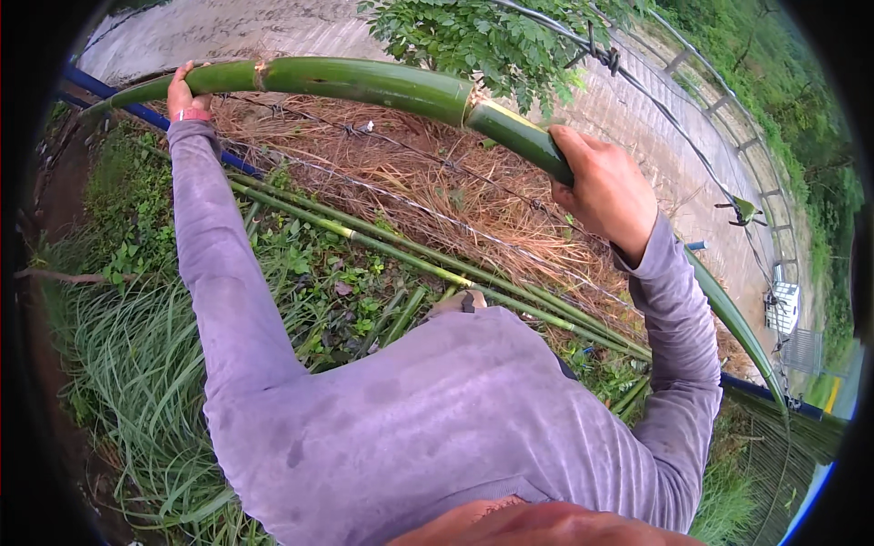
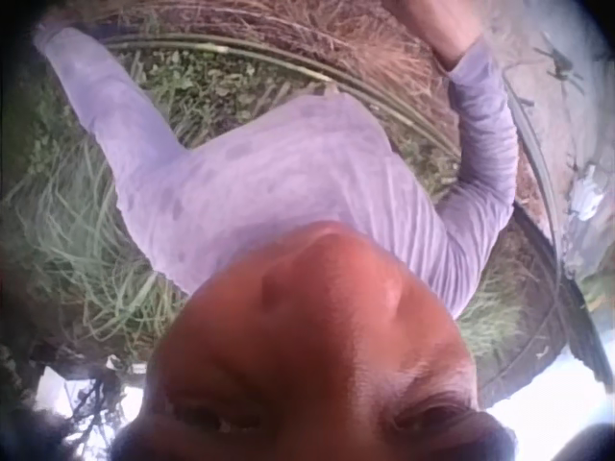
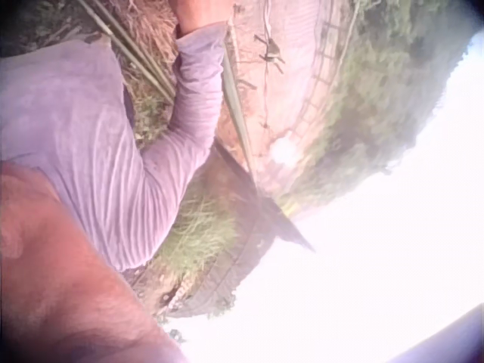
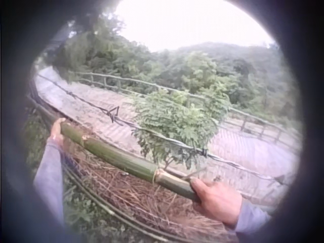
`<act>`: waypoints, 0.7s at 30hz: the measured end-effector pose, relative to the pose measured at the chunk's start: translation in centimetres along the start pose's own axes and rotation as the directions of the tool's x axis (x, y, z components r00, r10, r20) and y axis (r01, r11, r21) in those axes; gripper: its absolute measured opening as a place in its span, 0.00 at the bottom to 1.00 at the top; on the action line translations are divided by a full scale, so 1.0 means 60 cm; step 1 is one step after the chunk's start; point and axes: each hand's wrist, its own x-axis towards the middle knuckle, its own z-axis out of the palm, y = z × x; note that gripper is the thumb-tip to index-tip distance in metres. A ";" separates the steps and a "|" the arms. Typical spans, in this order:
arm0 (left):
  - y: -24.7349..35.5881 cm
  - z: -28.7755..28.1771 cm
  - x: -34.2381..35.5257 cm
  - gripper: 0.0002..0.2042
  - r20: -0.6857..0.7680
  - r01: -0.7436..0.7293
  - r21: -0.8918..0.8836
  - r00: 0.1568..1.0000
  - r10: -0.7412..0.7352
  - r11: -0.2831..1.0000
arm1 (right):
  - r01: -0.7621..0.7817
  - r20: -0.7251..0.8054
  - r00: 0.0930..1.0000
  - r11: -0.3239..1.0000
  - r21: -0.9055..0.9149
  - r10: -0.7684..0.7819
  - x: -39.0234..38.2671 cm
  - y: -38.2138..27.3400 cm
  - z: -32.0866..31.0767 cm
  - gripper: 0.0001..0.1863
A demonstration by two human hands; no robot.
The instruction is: The person is sawing bamboo poles and using wire to construct a fence structure.
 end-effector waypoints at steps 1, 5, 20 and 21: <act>-0.001 -0.007 -0.003 0.07 0.058 0.024 -0.056 0.998 -0.021 0.998 | 0.010 0.004 1.000 1.000 -0.002 -0.010 0.000 -0.001 0.000 0.24; -0.004 0.003 0.001 0.06 0.042 0.041 0.030 0.998 -0.042 0.999 | 0.032 -0.005 0.999 0.999 0.011 -0.032 0.005 -0.002 0.010 0.22; -0.092 0.080 -0.077 0.07 -0.161 0.001 0.058 0.987 0.008 0.998 | -0.162 -0.020 0.987 0.975 -0.152 0.160 -0.062 0.061 0.014 0.20; -0.100 0.103 -0.086 0.09 -0.063 -0.108 0.060 0.992 0.112 0.992 | -0.171 -0.034 0.985 0.974 -0.150 0.168 -0.082 0.055 0.008 0.19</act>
